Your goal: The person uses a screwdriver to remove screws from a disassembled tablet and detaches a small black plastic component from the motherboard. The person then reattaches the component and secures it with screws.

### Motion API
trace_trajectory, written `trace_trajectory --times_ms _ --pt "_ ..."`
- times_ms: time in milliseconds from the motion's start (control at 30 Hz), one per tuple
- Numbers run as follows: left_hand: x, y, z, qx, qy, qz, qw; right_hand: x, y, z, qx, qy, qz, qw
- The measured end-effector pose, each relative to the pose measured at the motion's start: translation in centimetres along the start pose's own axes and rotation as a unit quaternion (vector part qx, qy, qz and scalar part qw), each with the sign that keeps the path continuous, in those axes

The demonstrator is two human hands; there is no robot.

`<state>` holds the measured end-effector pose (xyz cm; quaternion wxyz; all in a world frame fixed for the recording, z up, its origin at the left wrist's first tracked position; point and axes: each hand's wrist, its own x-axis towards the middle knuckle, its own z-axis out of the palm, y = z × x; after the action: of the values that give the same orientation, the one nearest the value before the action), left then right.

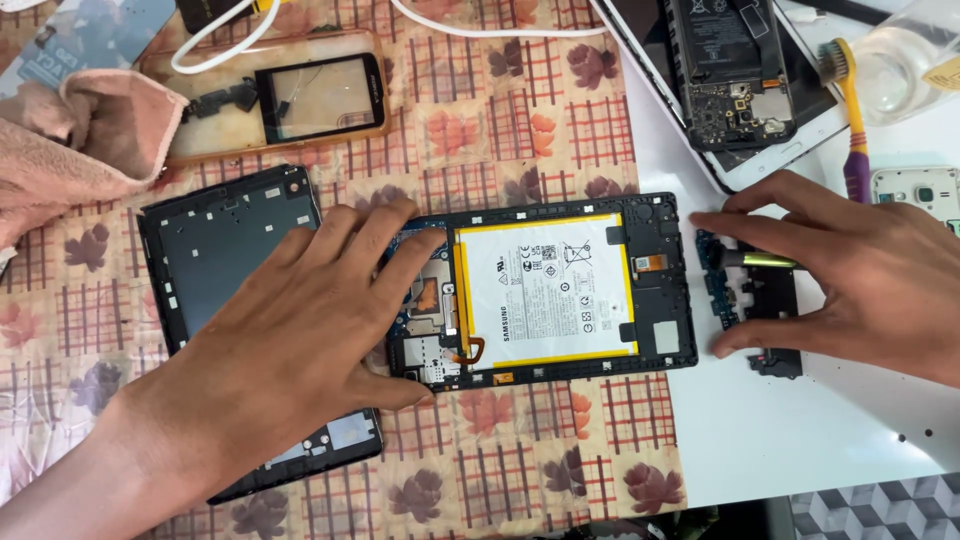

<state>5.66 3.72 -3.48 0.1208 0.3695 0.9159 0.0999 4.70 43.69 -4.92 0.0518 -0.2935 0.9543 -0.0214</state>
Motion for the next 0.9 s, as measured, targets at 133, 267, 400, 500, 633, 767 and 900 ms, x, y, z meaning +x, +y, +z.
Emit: trace_trajectory --times_ms 133,267,400,500,633,767,900 --pt "-0.1 0.1 -0.2 -0.003 0.009 0.008 1.000 0.2 -0.4 -0.9 -0.034 -0.158 0.132 0.978" --pt "0.0 -0.1 -0.2 -0.004 0.011 0.014 1.000 0.5 0.0 -1.8 -0.052 -0.235 0.120 0.963" --pt "0.0 -0.3 0.1 -0.006 0.003 0.006 1.000 0.5 0.4 -2.0 -0.031 -0.231 0.086 0.969" --pt "0.0 -0.4 0.3 -0.002 0.008 0.012 1.000 0.5 0.1 -2.0 -0.035 -0.231 0.108 0.966" --pt "-0.2 -0.5 0.5 0.000 0.015 0.021 1.000 0.8 -0.9 -2.5 -0.064 -0.247 0.133 0.958" --pt "-0.1 -0.5 0.4 0.006 0.020 0.023 1.000 0.5 -2.6 -2.5 -0.088 -0.197 0.128 0.968" --pt "-0.1 -0.4 0.4 0.004 0.017 0.015 1.000 -0.2 -3.6 -2.1 -0.101 -0.206 0.136 0.964"
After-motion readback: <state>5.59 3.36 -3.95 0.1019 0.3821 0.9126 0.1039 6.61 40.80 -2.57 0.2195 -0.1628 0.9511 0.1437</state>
